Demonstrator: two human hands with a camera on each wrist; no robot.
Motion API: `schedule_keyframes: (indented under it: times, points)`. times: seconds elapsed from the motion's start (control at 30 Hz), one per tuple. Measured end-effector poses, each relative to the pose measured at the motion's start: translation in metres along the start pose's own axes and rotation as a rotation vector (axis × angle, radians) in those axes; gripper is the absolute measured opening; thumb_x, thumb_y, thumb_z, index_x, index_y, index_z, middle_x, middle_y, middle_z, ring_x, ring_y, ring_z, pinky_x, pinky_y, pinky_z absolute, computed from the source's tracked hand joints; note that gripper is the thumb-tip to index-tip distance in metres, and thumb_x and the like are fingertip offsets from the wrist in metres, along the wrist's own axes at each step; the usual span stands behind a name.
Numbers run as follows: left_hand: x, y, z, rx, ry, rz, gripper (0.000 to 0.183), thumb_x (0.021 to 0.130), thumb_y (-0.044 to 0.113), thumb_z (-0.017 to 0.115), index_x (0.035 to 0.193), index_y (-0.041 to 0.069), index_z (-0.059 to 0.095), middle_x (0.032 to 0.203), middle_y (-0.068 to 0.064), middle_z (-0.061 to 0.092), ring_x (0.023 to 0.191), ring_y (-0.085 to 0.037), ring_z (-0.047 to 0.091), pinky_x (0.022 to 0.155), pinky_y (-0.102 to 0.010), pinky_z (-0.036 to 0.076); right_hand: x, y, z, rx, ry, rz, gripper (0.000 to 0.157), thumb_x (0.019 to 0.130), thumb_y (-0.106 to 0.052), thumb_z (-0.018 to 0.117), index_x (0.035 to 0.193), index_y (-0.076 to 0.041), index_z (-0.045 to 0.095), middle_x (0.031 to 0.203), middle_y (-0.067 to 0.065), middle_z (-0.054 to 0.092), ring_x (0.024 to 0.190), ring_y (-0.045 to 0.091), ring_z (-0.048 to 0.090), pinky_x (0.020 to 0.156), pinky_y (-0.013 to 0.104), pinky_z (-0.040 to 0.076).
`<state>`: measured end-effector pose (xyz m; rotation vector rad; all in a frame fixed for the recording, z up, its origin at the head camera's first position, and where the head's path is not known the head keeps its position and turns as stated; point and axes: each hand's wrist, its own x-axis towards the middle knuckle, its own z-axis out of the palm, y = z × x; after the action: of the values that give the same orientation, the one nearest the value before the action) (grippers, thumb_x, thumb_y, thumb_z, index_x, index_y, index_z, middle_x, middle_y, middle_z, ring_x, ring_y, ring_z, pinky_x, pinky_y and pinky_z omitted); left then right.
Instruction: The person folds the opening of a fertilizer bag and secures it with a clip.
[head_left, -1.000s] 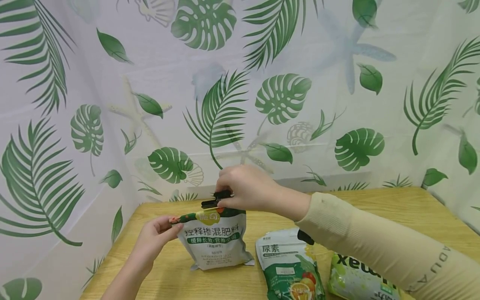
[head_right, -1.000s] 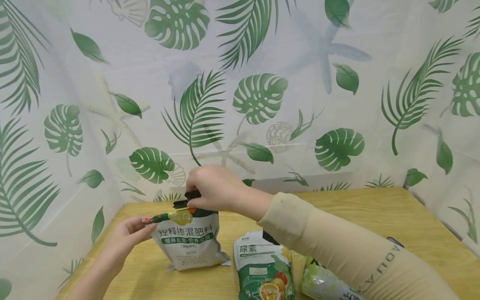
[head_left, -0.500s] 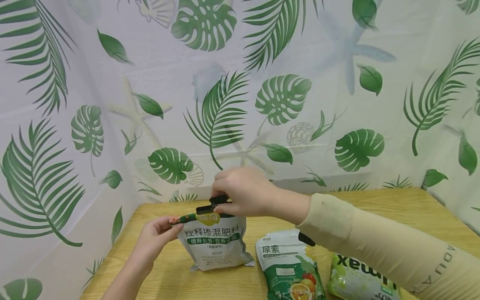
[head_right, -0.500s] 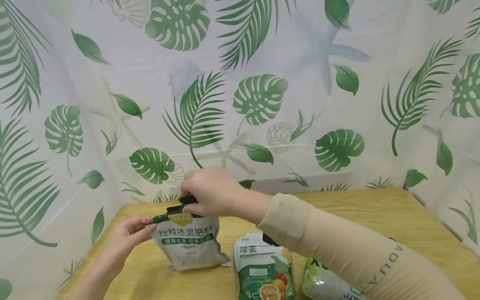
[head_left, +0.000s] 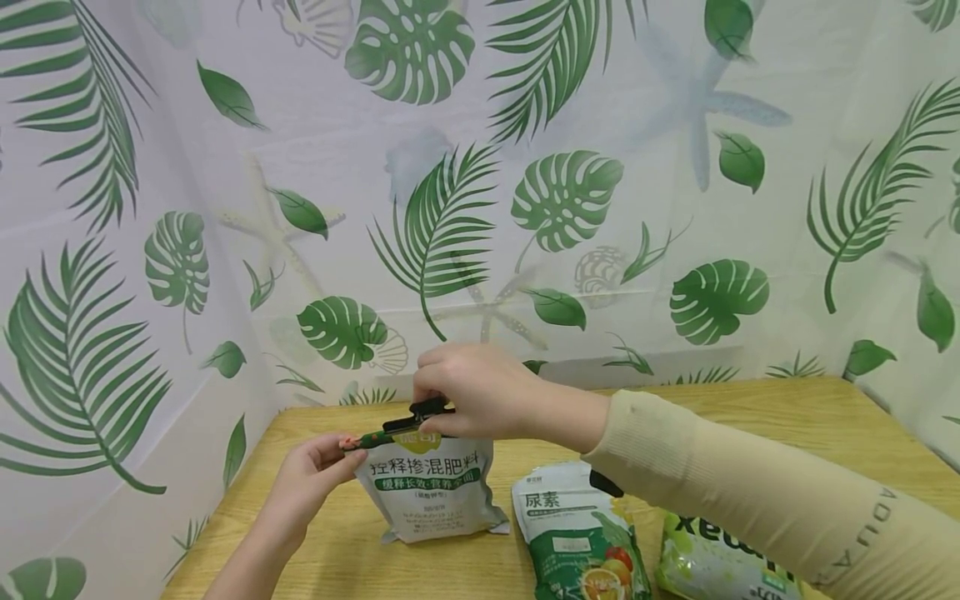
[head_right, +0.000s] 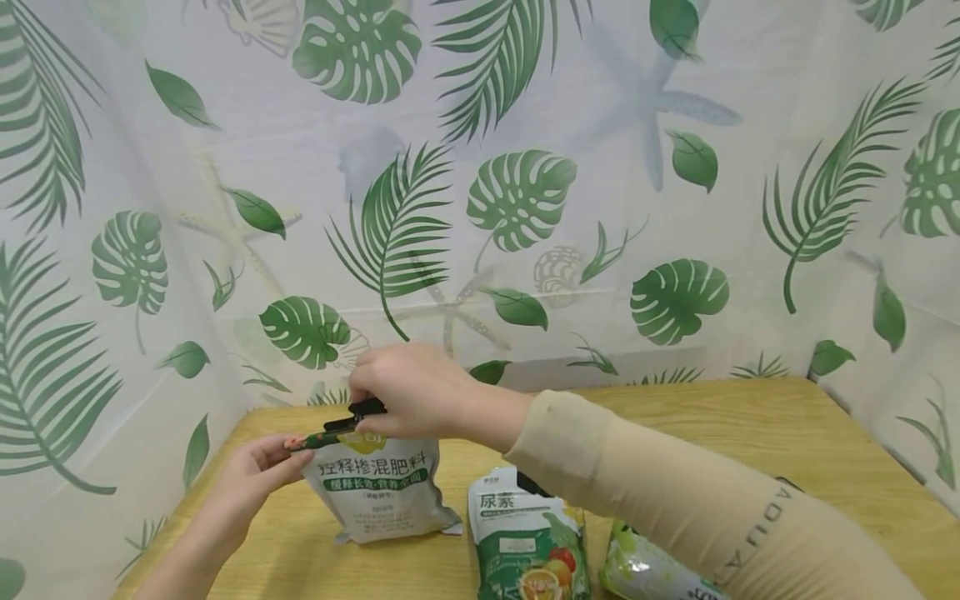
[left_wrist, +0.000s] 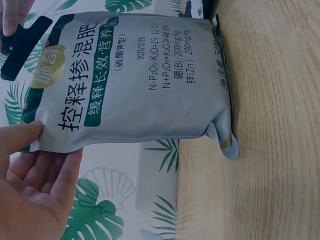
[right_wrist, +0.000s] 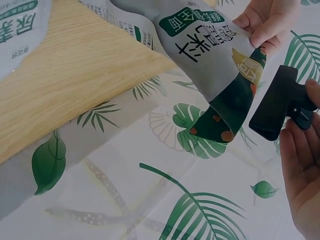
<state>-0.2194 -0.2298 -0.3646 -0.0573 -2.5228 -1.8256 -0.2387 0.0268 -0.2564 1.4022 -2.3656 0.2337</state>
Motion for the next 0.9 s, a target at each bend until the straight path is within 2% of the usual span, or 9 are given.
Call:
schedule_keyframes:
  times: [0.33,0.57,0.9]
  points:
    - [0.0001,-0.0013,-0.0005,0.004,-0.010,0.011,0.025,0.091,0.014,0.064,0.110,-0.003,0.063,0.101,-0.008,0.068,0.088,-0.012,0.063,0.078,-0.026,0.052,0.0020,-0.0046,0.0024,-0.002,0.015,0.012,0.017,0.079,-0.034,0.076,0.082,-0.022,0.065,0.078,-0.012,0.052,0.069,0.003,0.047,0.059,0.018,0.040]
    - [0.0003,-0.0006,-0.0012,-0.002,-0.022,0.023,0.026,0.090,0.013,0.064,0.110,-0.003,0.063,0.101,-0.010,0.069,0.087,-0.011,0.063,0.078,-0.026,0.052,0.0021,-0.0059,0.0051,0.012,0.030,-0.005,0.016,0.080,-0.033,0.076,0.083,-0.020,0.065,0.080,-0.011,0.055,0.071,0.003,0.049,0.064,0.020,0.044]
    - [-0.0013,0.0014,-0.0005,-0.003,-0.014,0.018,0.025,0.090,0.011,0.065,0.110,-0.003,0.063,0.100,-0.009,0.069,0.087,-0.011,0.063,0.078,-0.026,0.053,0.0020,-0.0082,0.0067,-0.008,0.055,-0.032,0.014,0.080,-0.029,0.076,0.086,-0.020,0.068,0.081,-0.010,0.055,0.073,0.003,0.051,0.064,0.019,0.045]
